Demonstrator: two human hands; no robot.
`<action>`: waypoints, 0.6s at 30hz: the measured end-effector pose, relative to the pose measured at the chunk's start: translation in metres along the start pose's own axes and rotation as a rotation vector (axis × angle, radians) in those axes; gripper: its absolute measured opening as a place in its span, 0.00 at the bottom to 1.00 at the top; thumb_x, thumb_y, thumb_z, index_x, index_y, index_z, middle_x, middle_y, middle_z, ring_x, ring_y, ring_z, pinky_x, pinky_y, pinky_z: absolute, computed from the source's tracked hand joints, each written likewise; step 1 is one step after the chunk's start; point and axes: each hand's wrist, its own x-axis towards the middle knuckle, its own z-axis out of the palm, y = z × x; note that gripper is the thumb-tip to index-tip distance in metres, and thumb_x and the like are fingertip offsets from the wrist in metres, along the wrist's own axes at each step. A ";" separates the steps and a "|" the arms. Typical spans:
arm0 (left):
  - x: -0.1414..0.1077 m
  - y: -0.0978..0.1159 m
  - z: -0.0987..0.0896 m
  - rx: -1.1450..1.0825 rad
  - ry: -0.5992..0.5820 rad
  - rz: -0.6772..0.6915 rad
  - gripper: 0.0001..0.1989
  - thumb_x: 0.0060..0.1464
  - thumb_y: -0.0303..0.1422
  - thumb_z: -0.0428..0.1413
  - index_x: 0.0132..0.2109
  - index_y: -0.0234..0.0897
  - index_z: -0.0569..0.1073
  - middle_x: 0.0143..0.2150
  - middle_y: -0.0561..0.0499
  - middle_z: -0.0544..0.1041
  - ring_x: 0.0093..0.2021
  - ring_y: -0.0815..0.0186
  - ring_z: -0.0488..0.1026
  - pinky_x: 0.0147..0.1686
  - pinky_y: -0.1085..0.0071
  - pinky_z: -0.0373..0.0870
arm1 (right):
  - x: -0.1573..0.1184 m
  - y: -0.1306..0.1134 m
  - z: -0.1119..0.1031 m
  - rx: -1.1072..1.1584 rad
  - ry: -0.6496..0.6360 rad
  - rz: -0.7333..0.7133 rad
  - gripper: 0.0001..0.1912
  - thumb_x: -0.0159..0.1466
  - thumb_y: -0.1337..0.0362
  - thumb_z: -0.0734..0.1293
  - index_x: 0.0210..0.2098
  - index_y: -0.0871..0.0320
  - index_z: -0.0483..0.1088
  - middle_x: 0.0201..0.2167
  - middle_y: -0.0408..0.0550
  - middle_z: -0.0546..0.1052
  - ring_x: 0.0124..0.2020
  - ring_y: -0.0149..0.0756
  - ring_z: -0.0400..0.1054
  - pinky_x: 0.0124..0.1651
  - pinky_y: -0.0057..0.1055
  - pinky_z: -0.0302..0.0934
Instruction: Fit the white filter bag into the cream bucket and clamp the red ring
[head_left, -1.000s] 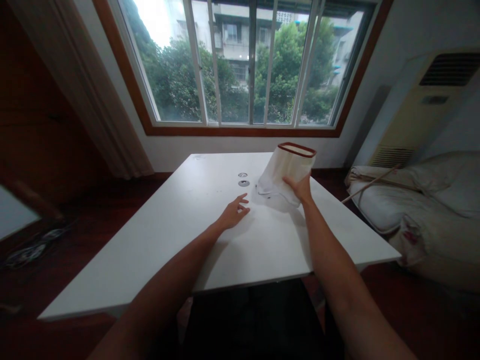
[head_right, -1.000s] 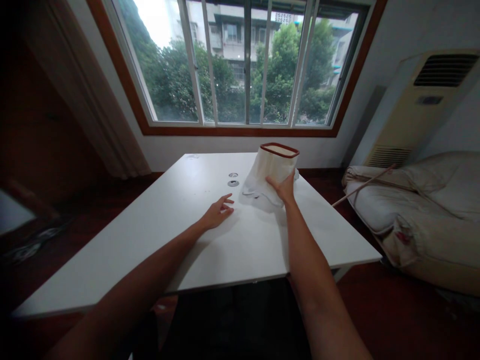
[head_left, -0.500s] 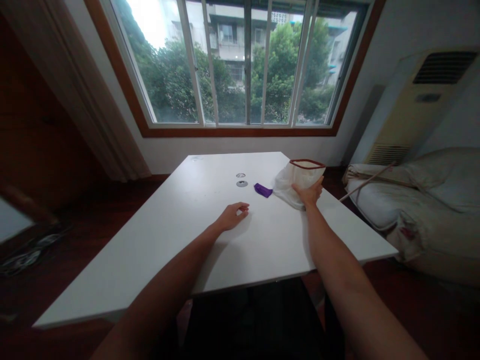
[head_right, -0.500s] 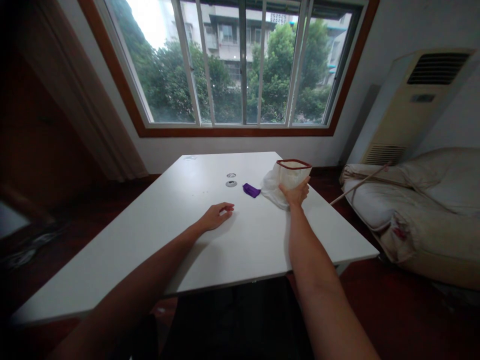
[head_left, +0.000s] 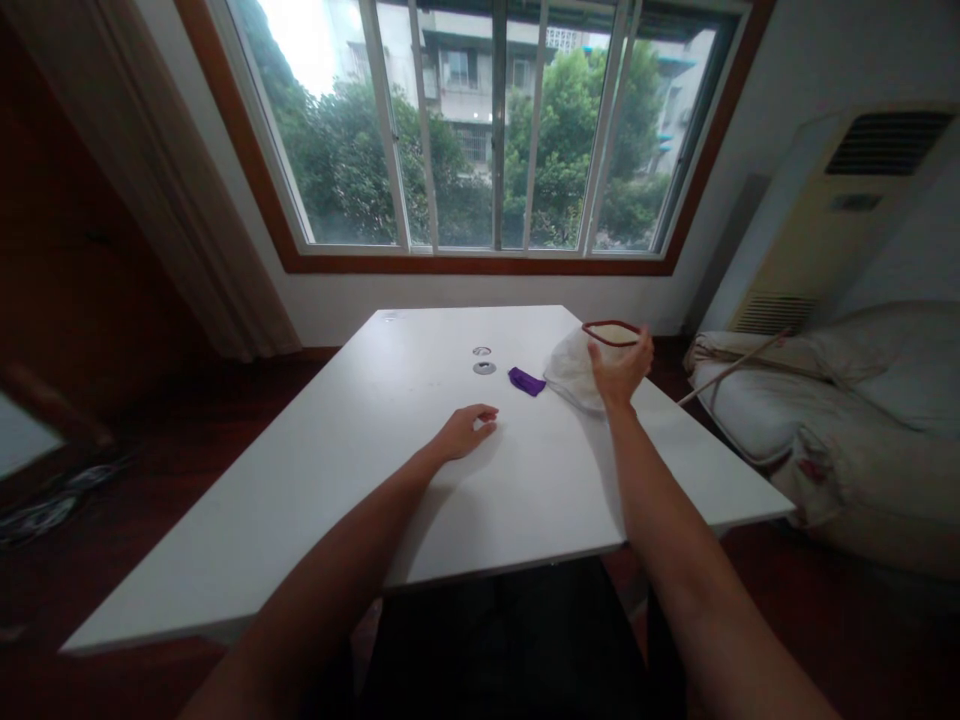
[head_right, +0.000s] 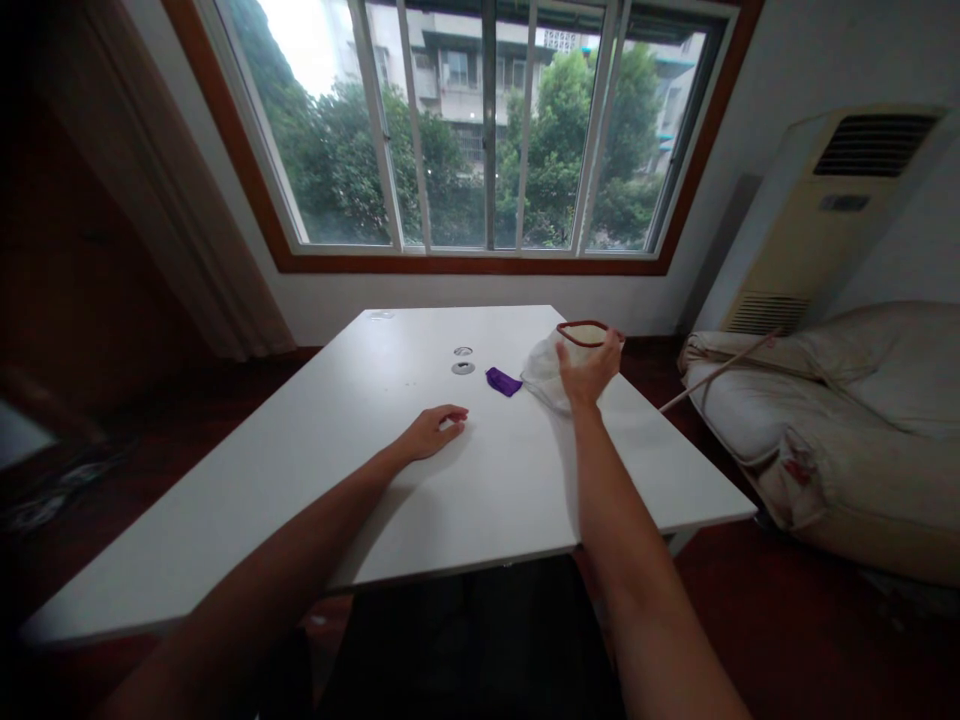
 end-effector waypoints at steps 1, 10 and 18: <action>0.000 -0.002 0.000 0.009 0.011 0.003 0.18 0.57 0.40 0.55 0.51 0.37 0.75 0.47 0.45 0.80 0.47 0.59 0.77 0.49 0.59 0.73 | -0.006 -0.014 0.000 0.064 -0.088 -0.084 0.46 0.65 0.42 0.59 0.70 0.67 0.45 0.68 0.66 0.56 0.70 0.53 0.48 0.70 0.52 0.44; 0.000 -0.011 -0.008 0.060 0.058 -0.037 0.18 0.57 0.41 0.54 0.51 0.37 0.76 0.47 0.44 0.80 0.46 0.59 0.77 0.50 0.58 0.73 | -0.083 -0.058 0.051 0.031 -1.101 -0.500 0.28 0.71 0.52 0.56 0.62 0.63 0.66 0.66 0.58 0.64 0.68 0.44 0.55 0.70 0.39 0.46; 0.002 -0.014 -0.006 0.078 0.053 -0.033 0.18 0.56 0.41 0.55 0.50 0.37 0.77 0.47 0.44 0.80 0.46 0.58 0.77 0.52 0.57 0.72 | -0.063 -0.013 0.064 -0.184 -1.007 -0.269 0.32 0.72 0.51 0.52 0.61 0.72 0.65 0.65 0.65 0.64 0.67 0.46 0.57 0.68 0.39 0.48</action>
